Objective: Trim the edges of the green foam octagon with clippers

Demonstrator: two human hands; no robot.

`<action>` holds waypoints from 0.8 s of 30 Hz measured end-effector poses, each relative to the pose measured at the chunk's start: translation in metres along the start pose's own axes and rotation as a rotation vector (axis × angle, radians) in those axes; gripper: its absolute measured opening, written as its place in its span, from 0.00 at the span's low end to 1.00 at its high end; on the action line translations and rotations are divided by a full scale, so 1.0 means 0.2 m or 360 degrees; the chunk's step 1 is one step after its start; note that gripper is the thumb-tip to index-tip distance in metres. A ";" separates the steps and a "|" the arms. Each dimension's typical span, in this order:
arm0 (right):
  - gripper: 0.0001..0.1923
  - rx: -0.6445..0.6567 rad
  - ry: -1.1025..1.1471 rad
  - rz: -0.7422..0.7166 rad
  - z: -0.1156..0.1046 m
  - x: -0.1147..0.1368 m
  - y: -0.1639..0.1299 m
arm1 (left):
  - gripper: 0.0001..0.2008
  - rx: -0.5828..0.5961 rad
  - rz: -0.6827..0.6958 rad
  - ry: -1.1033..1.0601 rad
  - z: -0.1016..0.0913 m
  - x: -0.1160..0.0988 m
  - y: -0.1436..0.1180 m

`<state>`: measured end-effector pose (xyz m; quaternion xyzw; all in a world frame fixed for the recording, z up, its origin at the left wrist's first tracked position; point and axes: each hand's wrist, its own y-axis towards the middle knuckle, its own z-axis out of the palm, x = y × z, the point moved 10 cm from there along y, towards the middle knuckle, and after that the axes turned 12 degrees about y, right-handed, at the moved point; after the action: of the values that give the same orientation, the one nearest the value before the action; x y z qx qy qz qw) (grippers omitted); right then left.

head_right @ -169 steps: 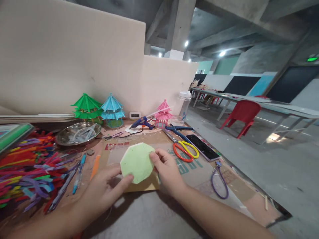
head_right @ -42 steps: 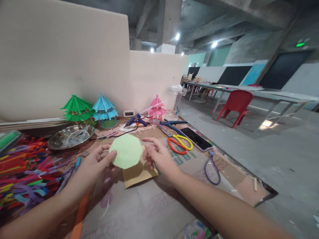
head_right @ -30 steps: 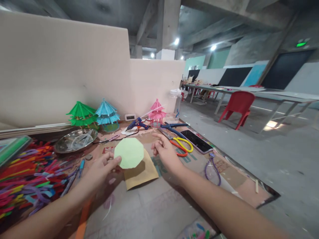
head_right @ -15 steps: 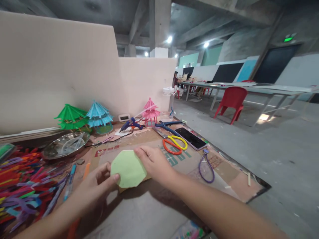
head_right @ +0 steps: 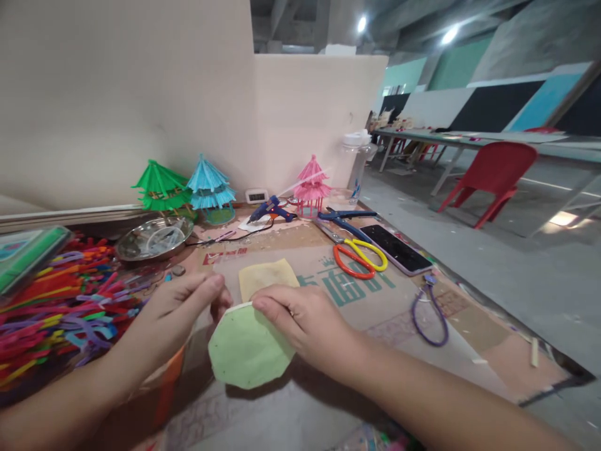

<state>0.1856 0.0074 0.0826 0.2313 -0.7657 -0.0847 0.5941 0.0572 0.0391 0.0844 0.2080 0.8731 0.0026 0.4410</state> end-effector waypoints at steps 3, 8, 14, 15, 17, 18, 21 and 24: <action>0.15 -0.0052 0.0004 0.0036 -0.01 -0.02 0.00 | 0.12 -0.0249 0.0147 0.0012 -0.09 -0.04 -0.02; 0.16 -0.0344 0.0118 0.0112 -0.15 -0.07 0.04 | 0.21 0.0324 0.0477 0.0300 0.05 -0.13 -0.05; 0.18 -0.0961 0.0700 0.0318 -0.45 -0.31 0.10 | 0.22 -0.0175 0.0367 0.0704 -0.13 0.01 0.09; 0.17 -0.0993 0.0805 0.0370 -0.46 -0.36 0.11 | 0.27 -0.0022 0.0345 0.0735 -0.06 0.04 0.11; 0.13 -0.1031 0.0941 0.0438 -0.45 -0.42 0.12 | 0.31 0.0207 0.0202 0.0706 0.08 0.13 0.13; 0.11 -0.1033 0.0970 0.0454 -0.44 -0.43 0.12 | 0.30 0.0241 0.0149 0.0698 0.12 0.16 0.13; 0.08 -0.1022 0.0990 0.0449 -0.41 -0.42 0.11 | 0.32 0.0224 0.0154 0.0713 0.20 0.16 0.17; 0.08 -0.0948 0.1007 0.0428 -0.39 -0.39 0.11 | 0.26 -0.0007 0.0091 0.0527 0.08 0.12 0.24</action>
<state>0.2696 0.0729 0.0455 -0.0368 -0.5120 -0.1485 0.8453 0.0751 0.0877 0.0653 0.2286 0.9275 0.0515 0.2913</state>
